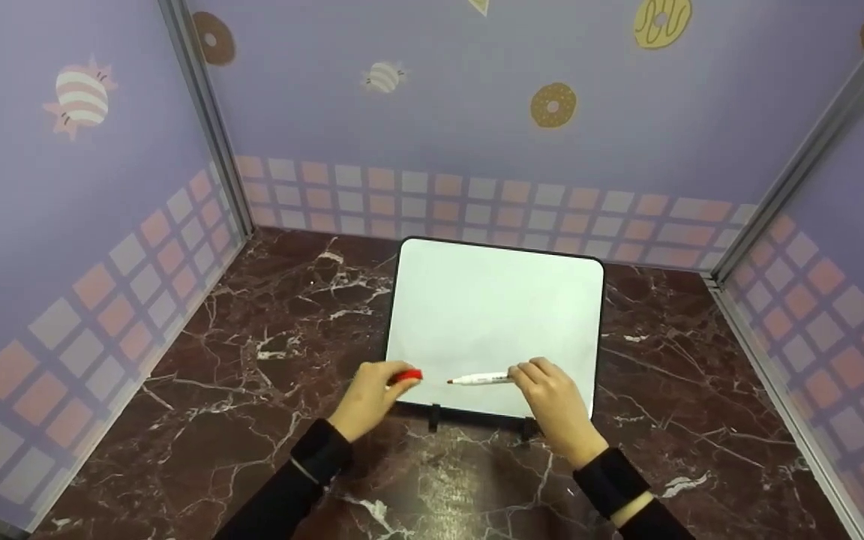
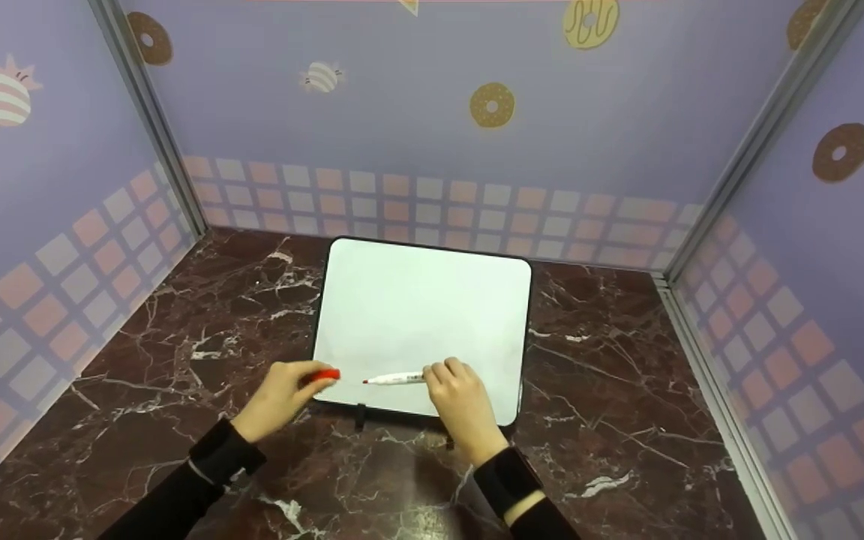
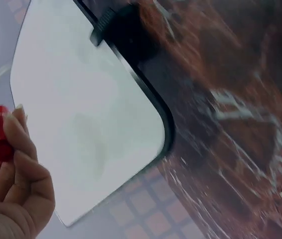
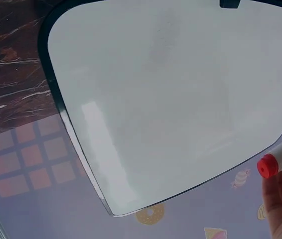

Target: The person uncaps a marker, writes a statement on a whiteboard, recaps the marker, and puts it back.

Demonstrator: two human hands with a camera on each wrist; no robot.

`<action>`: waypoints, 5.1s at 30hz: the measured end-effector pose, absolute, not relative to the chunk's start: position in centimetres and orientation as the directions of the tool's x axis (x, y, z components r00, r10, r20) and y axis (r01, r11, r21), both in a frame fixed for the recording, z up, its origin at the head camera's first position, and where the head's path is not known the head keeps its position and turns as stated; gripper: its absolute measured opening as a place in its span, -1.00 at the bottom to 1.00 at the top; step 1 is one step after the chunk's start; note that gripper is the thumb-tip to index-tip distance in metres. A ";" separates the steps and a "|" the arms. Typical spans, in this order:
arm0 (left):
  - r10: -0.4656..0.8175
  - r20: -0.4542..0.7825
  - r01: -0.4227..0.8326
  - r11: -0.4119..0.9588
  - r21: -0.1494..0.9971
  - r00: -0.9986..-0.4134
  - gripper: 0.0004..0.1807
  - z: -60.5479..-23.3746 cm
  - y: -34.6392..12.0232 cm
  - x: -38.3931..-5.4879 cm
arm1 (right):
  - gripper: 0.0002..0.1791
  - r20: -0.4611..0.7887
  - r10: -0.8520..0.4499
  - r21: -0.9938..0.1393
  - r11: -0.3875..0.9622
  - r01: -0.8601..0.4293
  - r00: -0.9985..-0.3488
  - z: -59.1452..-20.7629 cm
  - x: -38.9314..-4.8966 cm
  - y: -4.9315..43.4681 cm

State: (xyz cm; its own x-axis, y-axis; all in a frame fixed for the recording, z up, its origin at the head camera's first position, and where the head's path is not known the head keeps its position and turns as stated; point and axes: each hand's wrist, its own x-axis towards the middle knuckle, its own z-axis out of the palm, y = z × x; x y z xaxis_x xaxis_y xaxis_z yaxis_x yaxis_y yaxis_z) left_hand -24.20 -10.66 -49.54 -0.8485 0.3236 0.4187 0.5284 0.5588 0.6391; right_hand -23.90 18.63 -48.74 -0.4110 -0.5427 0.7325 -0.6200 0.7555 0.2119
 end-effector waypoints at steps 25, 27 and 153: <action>-0.084 0.127 -0.034 0.936 0.352 -0.988 -0.59 -51.7 -18.7 -29.2 | -0.75 0.735 -0.521 0.227 0.792 -0.566 -0.435 -48.9 -23.8 20.6; -0.086 0.080 -0.053 0.934 0.354 -0.993 -0.57 -52.0 -18.9 -29.2 | -0.75 0.736 -0.519 0.225 0.793 -0.567 -0.435 -49.0 -23.9 20.6; 0.048 0.150 0.158 0.355 0.921 -0.987 -0.70 -51.3 -13.6 -32.4 | -0.92 0.562 -0.016 -0.796 0.260 -0.546 -0.827 -44.7 -30.1 6.7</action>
State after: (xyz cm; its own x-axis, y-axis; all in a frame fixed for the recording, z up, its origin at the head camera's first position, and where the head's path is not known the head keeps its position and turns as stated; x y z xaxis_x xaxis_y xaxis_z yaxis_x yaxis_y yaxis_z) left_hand -32.44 -13.61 -51.34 -0.9874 0.0485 0.1503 0.1577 0.3549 0.9215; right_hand -30.09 6.73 -44.72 -0.8270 -0.0157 0.5619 -0.5461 0.2597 -0.7965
